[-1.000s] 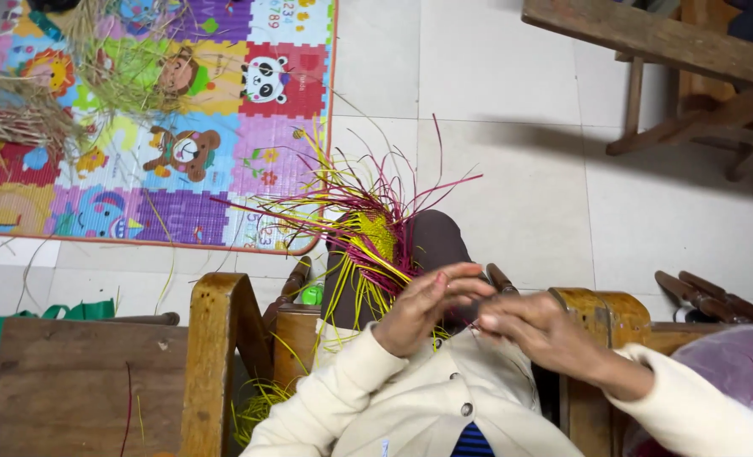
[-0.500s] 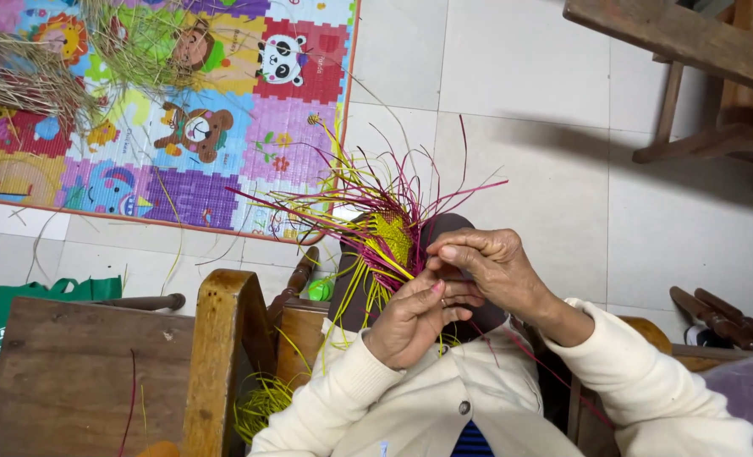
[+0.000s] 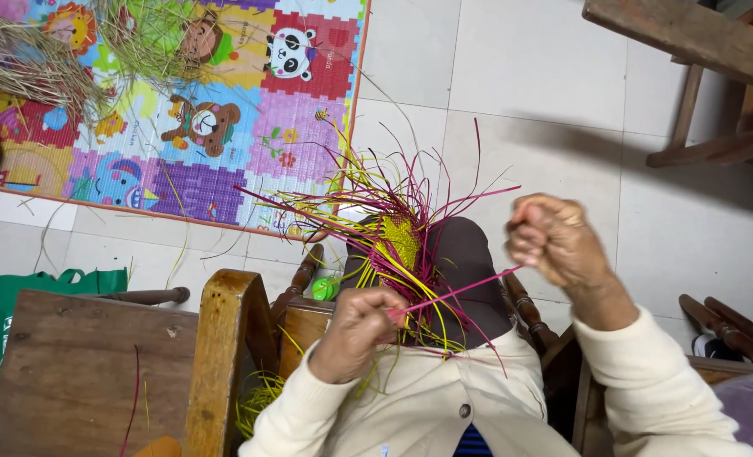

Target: A person is weaving a basket by interlacing multiple colored strips together.

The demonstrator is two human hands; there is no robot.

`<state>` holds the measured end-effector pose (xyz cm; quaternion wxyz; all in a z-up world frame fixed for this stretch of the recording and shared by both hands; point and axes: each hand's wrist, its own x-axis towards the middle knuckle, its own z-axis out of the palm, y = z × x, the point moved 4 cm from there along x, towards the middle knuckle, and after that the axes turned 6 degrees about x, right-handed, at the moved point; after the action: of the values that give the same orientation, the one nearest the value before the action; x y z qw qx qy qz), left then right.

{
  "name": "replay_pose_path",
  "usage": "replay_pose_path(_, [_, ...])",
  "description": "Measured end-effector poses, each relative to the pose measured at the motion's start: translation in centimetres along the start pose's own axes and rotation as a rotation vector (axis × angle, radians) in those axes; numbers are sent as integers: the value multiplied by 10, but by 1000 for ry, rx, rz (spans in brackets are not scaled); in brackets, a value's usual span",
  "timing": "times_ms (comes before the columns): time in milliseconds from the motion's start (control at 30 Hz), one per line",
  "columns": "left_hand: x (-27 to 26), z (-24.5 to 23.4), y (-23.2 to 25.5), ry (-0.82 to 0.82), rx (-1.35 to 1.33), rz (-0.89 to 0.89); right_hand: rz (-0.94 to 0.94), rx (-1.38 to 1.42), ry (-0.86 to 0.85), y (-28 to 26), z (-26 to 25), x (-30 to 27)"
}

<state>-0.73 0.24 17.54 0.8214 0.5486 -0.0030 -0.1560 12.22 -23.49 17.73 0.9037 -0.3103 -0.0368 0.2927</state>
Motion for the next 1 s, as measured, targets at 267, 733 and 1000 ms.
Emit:
replay_pose_path(267, [-30,-34,35,114,-336,108,-321,-504,448,-67,-68,-24])
replay_pose_path(733, [-13,-63,4,230,-410,117,-676,-1733,611,-67,-91,-8])
replay_pose_path(1000, [12,-22,-43,408,414,127,-961,-1616,-353,68,102,-4])
